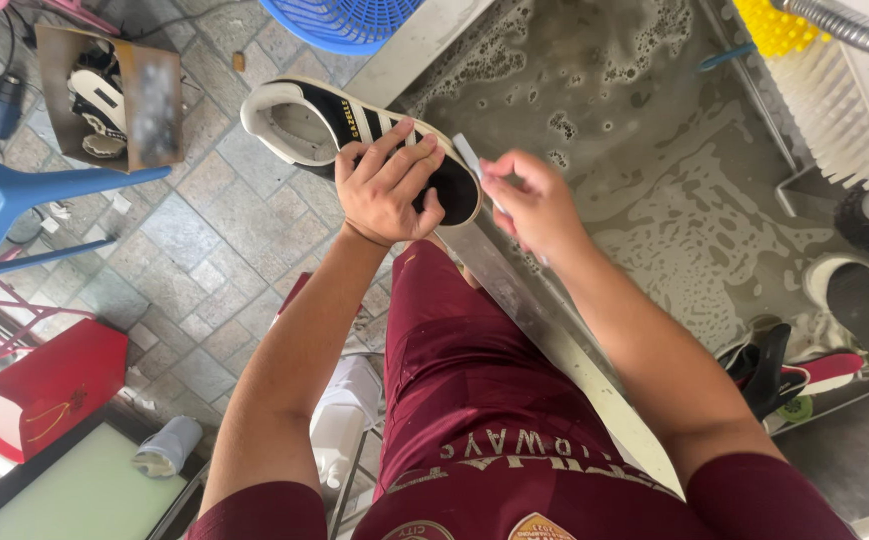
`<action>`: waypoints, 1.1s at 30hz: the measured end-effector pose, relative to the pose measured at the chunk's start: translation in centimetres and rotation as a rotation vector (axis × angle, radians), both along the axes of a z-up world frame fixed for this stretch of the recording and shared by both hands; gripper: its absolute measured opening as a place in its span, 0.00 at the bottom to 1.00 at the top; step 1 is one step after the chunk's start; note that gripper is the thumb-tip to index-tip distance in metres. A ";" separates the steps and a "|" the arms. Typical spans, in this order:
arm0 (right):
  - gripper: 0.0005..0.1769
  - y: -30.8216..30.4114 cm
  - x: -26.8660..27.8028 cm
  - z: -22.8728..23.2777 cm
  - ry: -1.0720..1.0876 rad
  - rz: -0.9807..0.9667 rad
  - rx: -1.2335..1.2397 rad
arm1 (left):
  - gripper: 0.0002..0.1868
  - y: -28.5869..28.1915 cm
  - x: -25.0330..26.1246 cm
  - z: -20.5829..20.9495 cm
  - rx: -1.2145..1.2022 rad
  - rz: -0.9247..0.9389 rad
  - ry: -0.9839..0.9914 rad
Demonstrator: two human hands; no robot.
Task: The person sprays a black and white sneaker with a blue handheld sprayer, then scrubs the shoe with a white brush. The person rinses the shoe under a faucet and continues to scrub the shoe with the brush.
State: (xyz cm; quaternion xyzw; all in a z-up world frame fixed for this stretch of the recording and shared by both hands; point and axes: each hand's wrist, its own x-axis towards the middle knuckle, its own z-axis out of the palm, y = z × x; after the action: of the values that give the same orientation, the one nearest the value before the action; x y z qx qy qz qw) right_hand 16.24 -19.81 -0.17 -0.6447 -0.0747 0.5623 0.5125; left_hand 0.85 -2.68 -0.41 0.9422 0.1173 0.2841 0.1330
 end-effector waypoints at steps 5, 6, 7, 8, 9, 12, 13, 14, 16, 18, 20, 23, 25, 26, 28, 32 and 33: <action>0.06 -4.3 -1.1 2.2 -0.039 0.056 -0.073 | 0.18 0.0 0.2 -0.1 -0.004 -0.005 -0.024; 0.06 -3.9 -1.1 2.0 -0.029 0.049 -0.045 | 0.18 -0.2 -0.2 0.1 -0.022 -0.003 -0.018; 0.06 -3.1 -0.8 1.6 -0.019 0.042 -0.017 | 0.18 -0.2 -0.4 0.3 -0.013 0.007 -0.017; 0.05 -2.4 -0.5 1.2 -0.015 0.018 0.008 | 0.18 -0.1 -0.3 0.3 -0.005 -0.001 -0.023; 0.05 -1.7 -0.2 0.9 -0.027 0.038 -0.027 | 0.18 -0.1 -0.1 0.2 0.002 -0.009 -0.029; 0.05 0.5 0.1 0.6 -0.061 0.072 -0.059 | 0.19 -0.2 0.0 0.3 -0.014 0.014 -0.033; 0.06 0.4 -0.3 0.6 -0.060 0.052 -0.040 | 0.19 -0.4 -0.2 0.3 -0.022 0.015 -0.032; 0.06 0.4 -0.4 0.7 -0.067 0.029 -0.017 | 0.19 -0.3 -0.1 0.2 -0.025 0.014 -0.040; 0.05 -2.2 -1.7 1.9 -0.078 0.004 -0.038 | 0.19 -0.1 0.1 0.0 -0.025 0.023 -0.044; 0.06 -3.9 -2.7 2.4 -0.060 -0.032 -0.035 | 0.18 -0.5 0.0 -0.1 -0.025 0.048 -0.027; 0.06 -4.7 -3.6 2.4 -0.016 -0.090 -0.009 | 0.17 -0.6 -0.1 -0.2 -0.023 0.060 -0.037; 0.08 -2.5 -2.6 1.1 -0.041 -0.122 0.052 | 0.17 -1.0 0.4 0.0 -0.017 0.088 -0.048; 0.06 -0.6 -1.0 0.5 -0.022 -0.088 0.013 | 0.17 -1.1 0.5 0.0 -0.011 0.117 -0.055; 0.07 -0.3 -1.0 0.4 -0.003 -0.071 -0.011 | 0.16 -1.1 0.4 -0.2 -0.011 0.121 -0.055; 0.07 -1.4 -2.2 0.8 -0.025 -0.109 -0.020 | 0.15 -1.2 0.3 -0.4 -0.008 0.140 -0.047; 0.08 -4.4 -4.0 2.1 0.067 -0.188 0.016 | 0.17 -1.4 0.5 -0.7 0.004 0.165 -0.029; 0.08 -4.6 -4.0 2.3 0.045 -0.162 -0.016 | 0.17 -1.6 0.4 -0.8 0.005 0.166 -0.027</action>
State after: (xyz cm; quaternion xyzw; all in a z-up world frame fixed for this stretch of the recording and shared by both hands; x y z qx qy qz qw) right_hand 12.23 -24.39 2.10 -0.6398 -0.0064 0.5339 0.5528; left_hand 1.28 -4.23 -1.23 0.9257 0.1926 0.3072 0.1081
